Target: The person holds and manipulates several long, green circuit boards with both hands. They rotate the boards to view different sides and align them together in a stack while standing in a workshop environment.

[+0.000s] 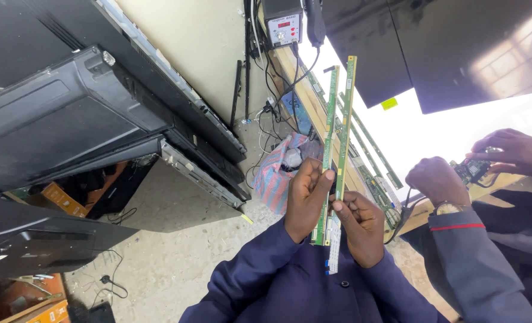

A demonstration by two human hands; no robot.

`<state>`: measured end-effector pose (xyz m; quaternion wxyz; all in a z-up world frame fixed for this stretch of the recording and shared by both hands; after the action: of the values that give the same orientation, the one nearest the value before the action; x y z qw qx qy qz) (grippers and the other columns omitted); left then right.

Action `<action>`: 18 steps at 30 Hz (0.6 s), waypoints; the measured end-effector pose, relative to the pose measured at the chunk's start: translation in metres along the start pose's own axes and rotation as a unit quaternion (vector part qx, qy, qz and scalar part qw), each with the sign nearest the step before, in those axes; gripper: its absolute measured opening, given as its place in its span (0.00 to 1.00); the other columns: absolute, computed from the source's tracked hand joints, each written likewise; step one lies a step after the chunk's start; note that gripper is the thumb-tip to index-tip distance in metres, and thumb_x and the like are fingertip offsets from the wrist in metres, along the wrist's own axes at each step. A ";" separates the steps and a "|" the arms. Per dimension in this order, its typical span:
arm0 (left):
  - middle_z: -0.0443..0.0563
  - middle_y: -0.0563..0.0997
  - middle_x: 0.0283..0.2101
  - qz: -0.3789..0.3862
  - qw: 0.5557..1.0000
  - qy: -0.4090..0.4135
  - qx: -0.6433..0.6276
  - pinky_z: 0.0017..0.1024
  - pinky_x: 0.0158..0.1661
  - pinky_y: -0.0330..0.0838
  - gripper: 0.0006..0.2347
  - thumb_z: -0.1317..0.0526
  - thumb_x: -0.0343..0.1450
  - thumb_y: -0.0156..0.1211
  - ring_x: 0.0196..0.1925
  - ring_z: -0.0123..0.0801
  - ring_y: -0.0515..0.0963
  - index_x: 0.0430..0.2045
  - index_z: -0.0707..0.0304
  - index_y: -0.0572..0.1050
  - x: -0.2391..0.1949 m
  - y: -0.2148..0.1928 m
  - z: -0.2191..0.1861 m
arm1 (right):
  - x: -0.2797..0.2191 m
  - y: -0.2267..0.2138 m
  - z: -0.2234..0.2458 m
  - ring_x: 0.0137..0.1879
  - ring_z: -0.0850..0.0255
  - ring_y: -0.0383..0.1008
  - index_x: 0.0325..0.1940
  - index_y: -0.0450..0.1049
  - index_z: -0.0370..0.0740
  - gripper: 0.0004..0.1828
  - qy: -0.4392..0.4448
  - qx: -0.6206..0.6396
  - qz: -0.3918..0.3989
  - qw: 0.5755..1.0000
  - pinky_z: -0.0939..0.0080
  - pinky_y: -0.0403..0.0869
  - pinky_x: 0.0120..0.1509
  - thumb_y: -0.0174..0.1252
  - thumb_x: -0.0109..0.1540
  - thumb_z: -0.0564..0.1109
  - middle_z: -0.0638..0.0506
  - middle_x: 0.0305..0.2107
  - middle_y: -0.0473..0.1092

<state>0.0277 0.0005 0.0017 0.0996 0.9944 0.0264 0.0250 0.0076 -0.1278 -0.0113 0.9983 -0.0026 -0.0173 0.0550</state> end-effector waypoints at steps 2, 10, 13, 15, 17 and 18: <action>0.43 0.60 0.24 0.018 0.997 -0.013 -0.070 0.33 0.30 0.60 0.09 0.52 0.76 0.47 0.24 0.28 0.58 0.34 0.53 0.62 0.000 -0.004 0.013 | 0.001 0.003 0.005 0.27 0.69 0.63 0.37 0.75 0.35 0.13 -0.006 -0.005 0.010 1.000 0.68 0.64 0.34 0.56 0.63 0.48 0.54 0.20 0.67; 0.48 0.67 0.18 0.020 0.962 -0.058 -0.266 0.19 0.17 0.69 0.05 0.64 0.73 0.49 0.15 0.23 0.68 0.37 0.62 0.61 0.005 -0.011 0.003 | 0.004 0.015 0.001 0.24 0.64 0.73 0.36 0.78 0.27 0.06 -0.053 0.096 0.019 0.994 0.66 0.72 0.30 0.57 0.61 0.34 0.42 0.16 0.73; 0.46 0.65 0.16 -0.008 0.968 -0.054 -0.246 0.21 0.18 0.69 0.09 0.63 0.74 0.46 0.14 0.23 0.67 0.46 0.63 0.62 0.002 -0.016 0.008 | 0.002 0.013 -0.010 0.24 0.66 0.72 0.36 0.78 0.28 0.07 -0.047 0.075 0.023 0.996 0.67 0.72 0.29 0.57 0.61 0.35 0.42 0.16 0.74; 0.47 0.60 0.12 -0.024 0.967 -0.075 -0.241 0.21 0.17 0.71 0.08 0.63 0.74 0.46 0.12 0.26 0.66 0.43 0.67 0.66 0.000 -0.024 0.037 | 0.006 0.017 -0.003 0.20 0.69 0.68 0.33 0.78 0.30 0.07 -0.072 0.059 0.040 0.995 0.70 0.69 0.24 0.58 0.61 0.38 0.47 0.12 0.71; 0.48 0.62 0.12 -0.027 0.972 -0.084 -0.217 0.22 0.16 0.70 0.09 0.60 0.75 0.47 0.11 0.27 0.67 0.41 0.68 0.67 0.000 -0.026 0.048 | 0.009 0.018 0.006 0.18 0.68 0.66 0.32 0.77 0.31 0.08 -0.080 0.041 0.044 0.995 0.70 0.67 0.23 0.56 0.63 0.38 0.46 0.11 0.69; 0.49 0.64 0.12 -0.033 0.977 -0.090 -0.192 0.22 0.14 0.69 0.11 0.58 0.75 0.48 0.10 0.28 0.68 0.39 0.70 0.69 -0.001 -0.027 0.053 | 0.010 0.019 0.011 0.16 0.68 0.65 0.31 0.76 0.32 0.10 -0.089 0.025 0.052 0.994 0.71 0.66 0.23 0.54 0.64 0.39 0.46 0.11 0.68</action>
<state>0.0284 0.0167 -0.0561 0.2913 0.9535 0.0453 -0.0631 0.0152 -0.1078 0.0001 0.9883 0.0267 -0.1049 0.1078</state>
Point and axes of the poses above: each hand's wrist, its own x-axis towards the middle knuckle, its own y-axis out of the palm, z = x × y, the point moved 2 cm from there along x, towards the middle knuckle
